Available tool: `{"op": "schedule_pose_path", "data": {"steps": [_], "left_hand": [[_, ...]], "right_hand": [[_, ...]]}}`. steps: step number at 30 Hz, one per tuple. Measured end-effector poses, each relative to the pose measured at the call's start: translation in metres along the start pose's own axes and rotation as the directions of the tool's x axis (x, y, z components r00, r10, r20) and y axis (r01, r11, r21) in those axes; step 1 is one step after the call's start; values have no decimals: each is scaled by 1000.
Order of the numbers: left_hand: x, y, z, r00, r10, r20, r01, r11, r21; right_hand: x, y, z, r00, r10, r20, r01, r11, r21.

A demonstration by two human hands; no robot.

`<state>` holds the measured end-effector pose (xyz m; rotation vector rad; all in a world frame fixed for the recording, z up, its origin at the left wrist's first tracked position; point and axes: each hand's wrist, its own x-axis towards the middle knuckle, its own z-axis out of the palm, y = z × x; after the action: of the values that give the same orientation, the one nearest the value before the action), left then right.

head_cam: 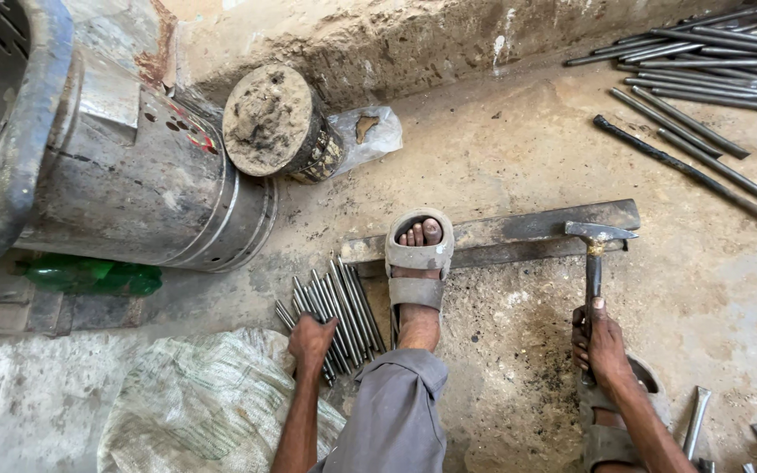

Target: The person sits on the floor and uses a hammer to repeatedly strike the end of a metal rod placed on a metal block. The person holds the rod with the left hand and hammers with the right hand, shaping the rod's tip. Finished rods are placed in a pile nearby.

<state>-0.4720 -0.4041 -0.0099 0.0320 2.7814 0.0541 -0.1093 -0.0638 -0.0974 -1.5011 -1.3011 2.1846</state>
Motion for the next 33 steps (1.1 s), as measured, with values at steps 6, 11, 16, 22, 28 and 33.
{"op": "schedule_pose_path", "data": {"steps": [6, 11, 16, 22, 28, 33], "left_hand": [[16, -2, 5, 972, 111, -208, -156, 964, -217], [25, 21, -28, 887, 264, -378, -379, 884, -272], [17, 79, -77, 685, 508, -523, -714, 611, -343], [-25, 169, -90, 460, 728, -508, -882, 307, -359], [-59, 227, -71, 426, 840, -335, -790, 165, -591], [-59, 249, -46, 385, 911, -149, -486, 63, -872]], "right_hand": [[18, -7, 24, 1000, 25, -11, -24, 999, 25], [27, -9, 51, 1000, 19, -16, -19, 999, 44], [29, -12, 64, 1000, 6, -29, -6, 1000, 19], [27, -19, 60, 1000, 11, -9, -11, 998, 59], [20, -24, 50, 999, -24, -26, 24, 1000, -21], [9, -27, 39, 1000, 9, -18, -9, 1000, 13]]}}
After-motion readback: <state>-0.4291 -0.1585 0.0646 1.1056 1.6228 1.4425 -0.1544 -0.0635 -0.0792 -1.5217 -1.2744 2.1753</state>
